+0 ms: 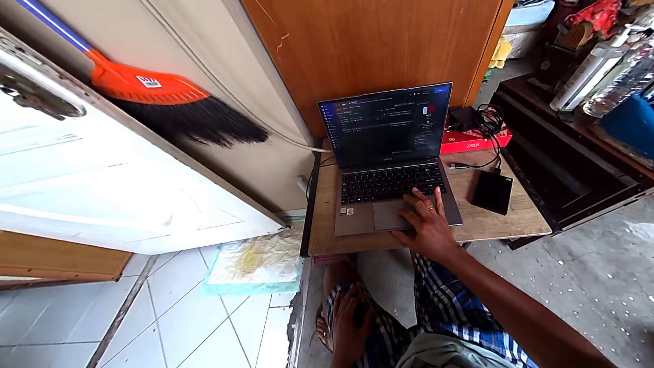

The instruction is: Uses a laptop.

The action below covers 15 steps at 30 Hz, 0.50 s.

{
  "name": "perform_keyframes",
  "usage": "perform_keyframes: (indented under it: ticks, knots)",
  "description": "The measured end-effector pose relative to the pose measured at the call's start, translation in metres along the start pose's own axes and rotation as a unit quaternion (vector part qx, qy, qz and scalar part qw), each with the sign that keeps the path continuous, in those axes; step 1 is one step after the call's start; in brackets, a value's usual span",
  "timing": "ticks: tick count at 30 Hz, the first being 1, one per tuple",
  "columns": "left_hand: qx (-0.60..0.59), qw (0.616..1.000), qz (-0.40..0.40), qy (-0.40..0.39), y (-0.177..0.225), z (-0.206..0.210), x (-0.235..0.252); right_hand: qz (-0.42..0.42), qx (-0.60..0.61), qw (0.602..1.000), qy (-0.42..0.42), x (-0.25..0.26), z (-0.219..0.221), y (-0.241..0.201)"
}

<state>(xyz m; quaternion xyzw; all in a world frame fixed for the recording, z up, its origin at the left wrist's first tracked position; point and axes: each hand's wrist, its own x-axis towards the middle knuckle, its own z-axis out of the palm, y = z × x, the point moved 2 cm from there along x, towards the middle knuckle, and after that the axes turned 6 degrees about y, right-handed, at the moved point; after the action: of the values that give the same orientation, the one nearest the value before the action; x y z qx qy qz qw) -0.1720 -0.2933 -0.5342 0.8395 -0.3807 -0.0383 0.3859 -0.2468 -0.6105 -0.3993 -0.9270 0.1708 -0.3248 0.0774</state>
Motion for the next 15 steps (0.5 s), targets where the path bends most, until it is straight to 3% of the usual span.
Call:
perform_keyframes:
  ticks: [15]
  knots:
    - [-0.008,1.0,0.008,-0.001,0.0005,0.001,-0.001,-0.015,0.006,1.0,-0.021,-0.0003,-0.0024,-0.0006]
